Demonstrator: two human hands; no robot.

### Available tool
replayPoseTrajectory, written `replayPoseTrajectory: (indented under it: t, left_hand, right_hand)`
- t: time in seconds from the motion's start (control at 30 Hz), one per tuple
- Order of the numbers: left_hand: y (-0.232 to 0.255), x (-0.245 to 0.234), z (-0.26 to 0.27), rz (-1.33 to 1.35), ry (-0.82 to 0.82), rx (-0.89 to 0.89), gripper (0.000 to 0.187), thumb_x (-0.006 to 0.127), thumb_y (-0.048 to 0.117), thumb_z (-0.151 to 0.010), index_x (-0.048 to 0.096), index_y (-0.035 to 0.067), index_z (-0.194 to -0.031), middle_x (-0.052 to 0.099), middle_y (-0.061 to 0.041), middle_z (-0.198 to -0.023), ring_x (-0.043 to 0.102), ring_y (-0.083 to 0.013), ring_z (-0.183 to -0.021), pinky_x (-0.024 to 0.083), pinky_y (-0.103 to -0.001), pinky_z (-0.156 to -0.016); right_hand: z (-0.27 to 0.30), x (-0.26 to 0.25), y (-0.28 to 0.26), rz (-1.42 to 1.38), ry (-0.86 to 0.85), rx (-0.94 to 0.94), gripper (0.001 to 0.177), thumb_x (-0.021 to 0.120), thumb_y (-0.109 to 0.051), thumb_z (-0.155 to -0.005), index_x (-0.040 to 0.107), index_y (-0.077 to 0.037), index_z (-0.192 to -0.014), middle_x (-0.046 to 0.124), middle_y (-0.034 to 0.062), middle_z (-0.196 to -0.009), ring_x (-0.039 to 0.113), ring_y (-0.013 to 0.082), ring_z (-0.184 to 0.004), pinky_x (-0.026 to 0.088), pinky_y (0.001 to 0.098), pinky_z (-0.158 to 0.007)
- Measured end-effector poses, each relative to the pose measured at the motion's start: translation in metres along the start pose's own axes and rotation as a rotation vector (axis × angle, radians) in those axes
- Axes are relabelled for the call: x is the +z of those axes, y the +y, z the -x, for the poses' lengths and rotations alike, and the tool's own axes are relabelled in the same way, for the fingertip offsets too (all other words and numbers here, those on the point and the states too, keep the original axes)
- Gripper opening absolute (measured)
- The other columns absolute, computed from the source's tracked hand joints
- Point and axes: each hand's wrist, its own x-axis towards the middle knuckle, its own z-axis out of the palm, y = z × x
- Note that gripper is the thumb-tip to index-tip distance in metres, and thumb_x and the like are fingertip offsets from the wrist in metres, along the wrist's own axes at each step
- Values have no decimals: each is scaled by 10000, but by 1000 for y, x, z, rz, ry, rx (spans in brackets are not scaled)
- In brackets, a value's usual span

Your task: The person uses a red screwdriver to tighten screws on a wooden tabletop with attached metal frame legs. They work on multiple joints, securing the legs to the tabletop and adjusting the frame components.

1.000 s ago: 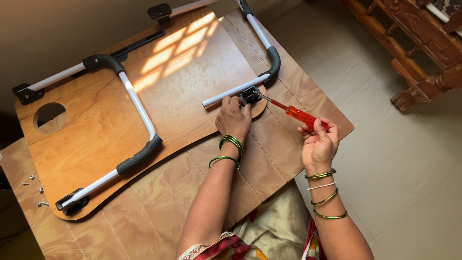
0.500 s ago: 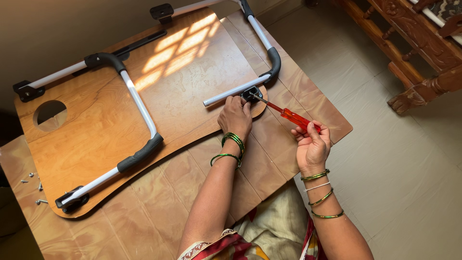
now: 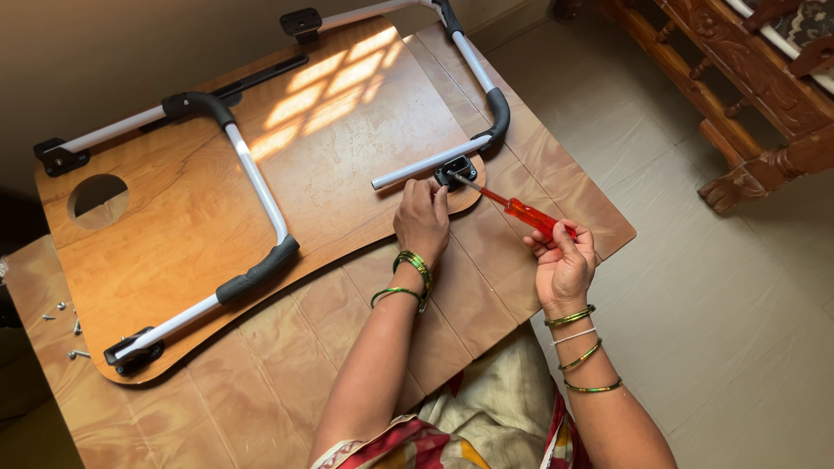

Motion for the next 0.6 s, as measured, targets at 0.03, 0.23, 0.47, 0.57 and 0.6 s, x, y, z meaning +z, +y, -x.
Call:
replayPoseTrajectory:
  t: [0.03, 0.23, 0.47, 0.57, 0.6]
  left_hand:
    - [0, -4, 2, 51, 17, 5, 154, 654, 210, -976, 628, 63, -940, 618, -123, -919, 650, -347, -781, 502, -472, -682]
    - [-16, -66, 35, 183, 114, 17, 141, 673, 159, -968, 643, 31, -916, 645, -124, -891, 662, -286, -735, 524, -398, -669]
    - [-50, -186, 99, 109, 282, -102, 111, 691, 124, -962, 658, 27, -919, 623, -106, -849, 639, -243, -684, 513, -360, -635]
    - [-73, -231, 131, 13, 390, -135, 81, 693, 106, -957, 661, 37, -931, 620, -104, -851, 639, -245, -696, 510, -363, -632]
    - [-82, -245, 142, -22, 424, -135, 69, 692, 100, -955, 662, 41, -937, 622, -102, -856, 642, -246, -703, 509, -365, -634]
  right_hand:
    - [1, -2, 0, 1, -23, 8, 125, 608, -99, -1041, 548, -69, -1146, 673, 120, -1028, 692, 222, -839, 620, 435, -801]
    - [20, -8, 2, -22, -150, 163, 116, 601, -118, -1069, 573, -70, -1170, 688, 100, -969, 694, 208, -804, 603, 410, -749]
    - [75, 48, 34, 28, -366, 482, 103, 574, -192, -1084, 548, -94, -1103, 696, 128, -965, 680, 208, -770, 577, 378, -695]
    - [102, 76, 54, 43, -465, 598, 94, 578, -183, -1076, 548, -95, -1090, 686, 141, -957, 672, 211, -752, 568, 379, -668]
    - [112, 83, 61, 43, -490, 629, 91, 582, -173, -1068, 553, -90, -1093, 683, 145, -955, 670, 209, -747, 565, 380, -659]
